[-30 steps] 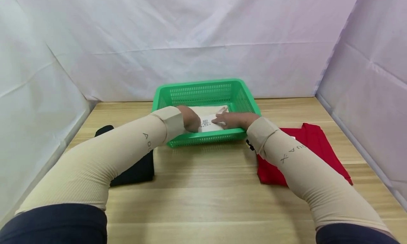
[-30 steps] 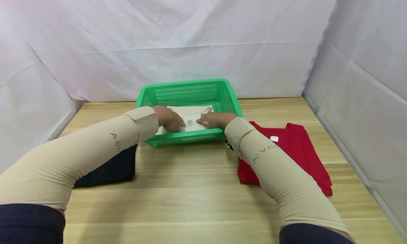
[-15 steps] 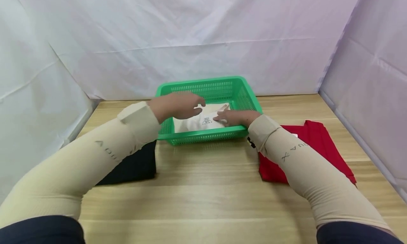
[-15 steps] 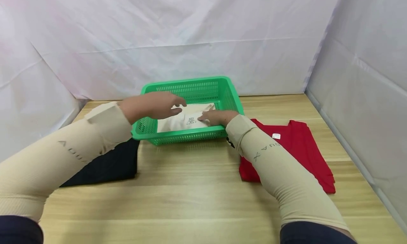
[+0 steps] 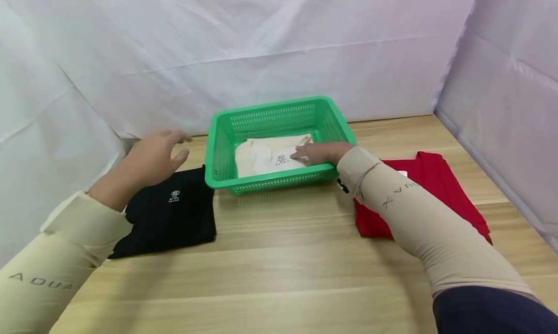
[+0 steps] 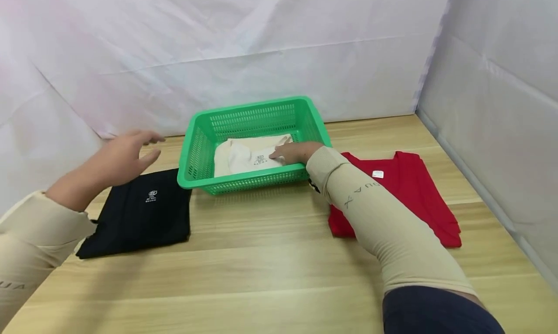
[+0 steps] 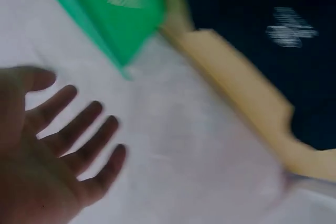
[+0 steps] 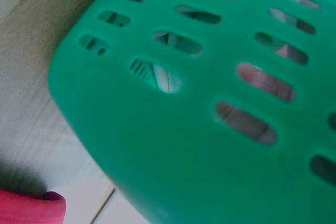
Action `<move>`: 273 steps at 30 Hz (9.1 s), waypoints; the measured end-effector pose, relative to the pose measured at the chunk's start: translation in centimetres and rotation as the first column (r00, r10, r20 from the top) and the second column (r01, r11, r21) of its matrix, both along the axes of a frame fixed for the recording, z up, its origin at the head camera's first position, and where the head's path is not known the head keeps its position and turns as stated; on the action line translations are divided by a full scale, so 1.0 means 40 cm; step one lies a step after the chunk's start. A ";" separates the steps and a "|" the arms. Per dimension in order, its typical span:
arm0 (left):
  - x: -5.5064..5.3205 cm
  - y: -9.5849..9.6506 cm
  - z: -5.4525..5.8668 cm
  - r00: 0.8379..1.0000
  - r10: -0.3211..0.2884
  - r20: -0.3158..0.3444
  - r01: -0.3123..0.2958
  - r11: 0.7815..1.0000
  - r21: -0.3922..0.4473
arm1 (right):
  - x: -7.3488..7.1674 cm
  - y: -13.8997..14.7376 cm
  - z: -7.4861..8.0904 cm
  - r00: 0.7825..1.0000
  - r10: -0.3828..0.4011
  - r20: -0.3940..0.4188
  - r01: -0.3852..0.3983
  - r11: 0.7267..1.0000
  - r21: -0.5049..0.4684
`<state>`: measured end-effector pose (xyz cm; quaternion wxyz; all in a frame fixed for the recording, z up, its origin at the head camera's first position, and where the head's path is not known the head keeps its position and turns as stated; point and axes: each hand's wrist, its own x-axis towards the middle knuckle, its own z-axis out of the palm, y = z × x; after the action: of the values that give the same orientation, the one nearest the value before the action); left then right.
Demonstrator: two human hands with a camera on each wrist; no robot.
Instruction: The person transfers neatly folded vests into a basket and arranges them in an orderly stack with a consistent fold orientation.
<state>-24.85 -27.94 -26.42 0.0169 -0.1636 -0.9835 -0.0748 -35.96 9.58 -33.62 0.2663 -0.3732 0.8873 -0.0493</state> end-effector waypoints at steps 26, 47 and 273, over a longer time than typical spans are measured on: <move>0.000 -0.136 -0.200 0.906 0.025 0.423 0.024 0.994 -0.111 | 0.002 0.022 0.002 0.994 -0.094 0.063 0.095 0.995 -0.013; 0.053 -0.075 -0.190 0.898 0.008 0.439 0.083 0.979 -0.187 | -0.004 0.028 0.015 0.995 -0.086 0.055 0.087 0.996 -0.012; 0.146 0.312 -0.212 0.904 -0.357 0.233 0.358 0.933 0.040 | 0.337 0.083 -0.076 0.999 -0.035 -0.022 0.028 0.961 -0.274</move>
<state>-19.01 -15.47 -34.91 -0.1147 -0.3311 -0.9319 -0.0938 -22.48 12.91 -36.65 0.1997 -0.3930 0.8813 -0.1705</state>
